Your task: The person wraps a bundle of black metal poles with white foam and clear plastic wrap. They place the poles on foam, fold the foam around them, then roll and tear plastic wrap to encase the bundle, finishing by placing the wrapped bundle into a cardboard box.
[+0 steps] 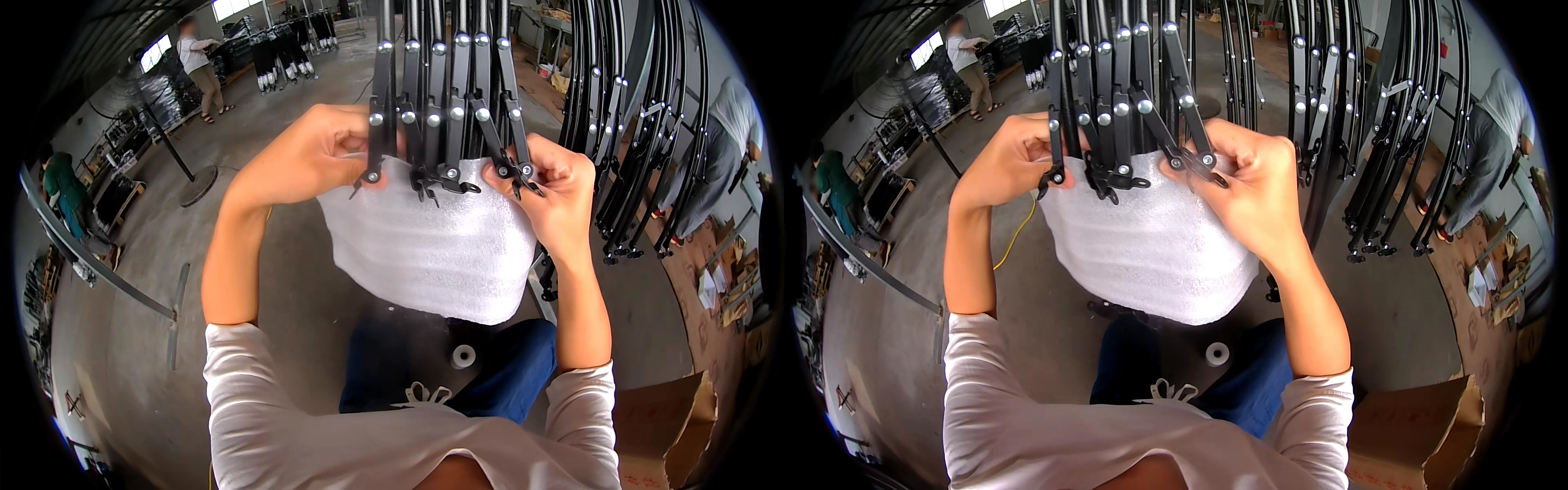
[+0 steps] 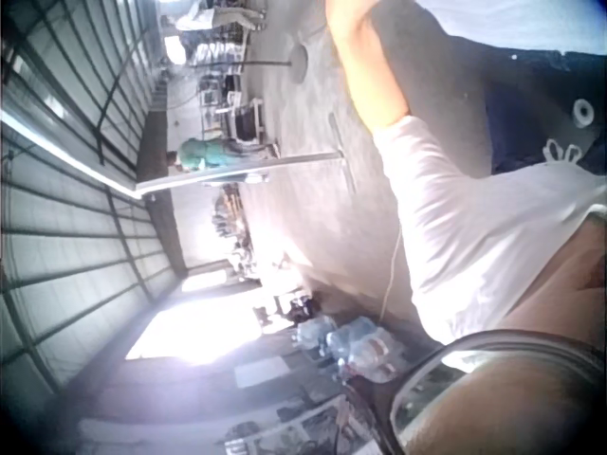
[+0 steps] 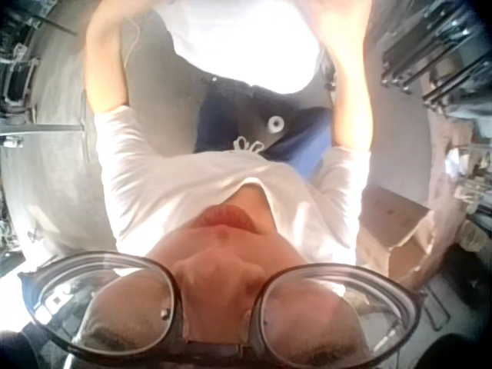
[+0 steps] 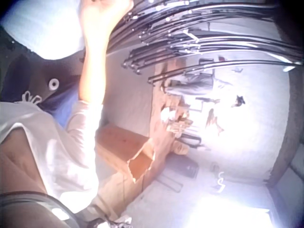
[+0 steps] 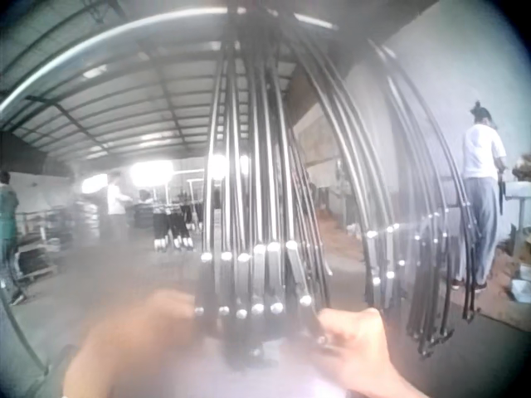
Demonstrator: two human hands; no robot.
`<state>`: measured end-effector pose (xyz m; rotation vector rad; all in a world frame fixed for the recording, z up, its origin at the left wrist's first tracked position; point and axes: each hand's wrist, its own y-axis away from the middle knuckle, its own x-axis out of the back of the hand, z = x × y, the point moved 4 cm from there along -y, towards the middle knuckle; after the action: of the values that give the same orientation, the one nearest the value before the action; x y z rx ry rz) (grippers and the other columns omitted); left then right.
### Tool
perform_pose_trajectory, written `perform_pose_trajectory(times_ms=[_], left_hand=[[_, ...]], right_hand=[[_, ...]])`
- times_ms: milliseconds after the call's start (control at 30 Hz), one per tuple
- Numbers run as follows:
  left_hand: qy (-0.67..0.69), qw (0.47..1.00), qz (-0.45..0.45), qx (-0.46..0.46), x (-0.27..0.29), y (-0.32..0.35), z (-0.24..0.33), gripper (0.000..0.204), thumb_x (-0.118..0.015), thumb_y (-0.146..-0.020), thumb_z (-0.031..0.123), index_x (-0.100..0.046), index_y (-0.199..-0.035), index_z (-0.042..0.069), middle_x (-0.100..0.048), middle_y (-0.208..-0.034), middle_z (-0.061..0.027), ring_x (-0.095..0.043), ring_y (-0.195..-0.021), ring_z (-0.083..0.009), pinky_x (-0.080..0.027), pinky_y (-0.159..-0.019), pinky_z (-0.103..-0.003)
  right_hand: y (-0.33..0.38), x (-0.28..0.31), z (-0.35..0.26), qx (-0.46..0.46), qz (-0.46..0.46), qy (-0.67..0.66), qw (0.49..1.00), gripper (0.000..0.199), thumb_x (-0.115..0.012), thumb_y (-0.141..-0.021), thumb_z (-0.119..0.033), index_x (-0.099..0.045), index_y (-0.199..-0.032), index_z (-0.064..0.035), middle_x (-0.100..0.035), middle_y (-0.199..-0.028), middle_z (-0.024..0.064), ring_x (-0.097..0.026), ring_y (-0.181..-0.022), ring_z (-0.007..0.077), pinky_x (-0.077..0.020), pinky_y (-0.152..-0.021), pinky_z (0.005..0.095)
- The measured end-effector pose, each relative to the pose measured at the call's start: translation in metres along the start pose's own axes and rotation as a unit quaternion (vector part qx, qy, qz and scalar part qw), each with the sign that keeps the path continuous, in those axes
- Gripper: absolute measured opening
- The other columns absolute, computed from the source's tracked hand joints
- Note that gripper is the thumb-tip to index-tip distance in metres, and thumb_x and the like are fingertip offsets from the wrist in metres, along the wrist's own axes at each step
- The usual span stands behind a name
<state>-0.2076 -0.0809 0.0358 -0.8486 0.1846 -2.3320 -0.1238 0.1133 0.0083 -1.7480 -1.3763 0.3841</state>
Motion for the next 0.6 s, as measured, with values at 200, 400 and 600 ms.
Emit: perform_pose_trajectory(times_ms=[200,400,600], left_hand=[[-0.124,0.971,0.152,-0.135,-0.002,0.007,-0.002,0.019,-0.060,-0.081,0.012,-0.061,-0.080,-0.006,-0.045,-0.074,-0.0014,-0.041,-0.067,-0.0081,-0.032,-0.056,-0.021],[-0.141,0.926,0.294,-0.192,-0.003,0.006,-0.001,0.011,-0.057,-0.079,0.006,-0.059,-0.078,-0.004,-0.048,-0.074,-0.0023,-0.045,-0.067,-0.0095,-0.037,-0.060,-0.022],[-0.088,0.924,0.316,-0.199,0.001,0.002,-0.001,0.015,-0.057,-0.083,0.011,-0.060,-0.080,-0.004,-0.049,-0.075,-0.0008,-0.045,-0.069,-0.0079,-0.036,-0.062,-0.021]], right_hand=[[-0.002,0.002,0.002,-0.052,-0.052,-0.021,0.997,0.015,-0.056,-0.066,0.013,-0.059,-0.077,0.0031,-0.055,-0.066,0.0002,-0.049,-0.064,0.0045,-0.0402,-0.061,0.0196],[-0.005,0.002,-0.003,-0.032,-0.094,-0.050,0.994,0.025,-0.044,-0.064,0.018,-0.055,-0.081,0.0043,-0.054,-0.073,0.0031,-0.051,-0.071,0.0094,-0.0419,-0.068,0.0230],[-0.013,0.002,-0.004,-0.052,-0.068,-0.070,0.994,0.015,-0.046,-0.076,0.014,-0.055,-0.081,0.0034,-0.056,-0.071,0.0021,-0.055,-0.069,0.0092,-0.0451,-0.068,0.0233]])
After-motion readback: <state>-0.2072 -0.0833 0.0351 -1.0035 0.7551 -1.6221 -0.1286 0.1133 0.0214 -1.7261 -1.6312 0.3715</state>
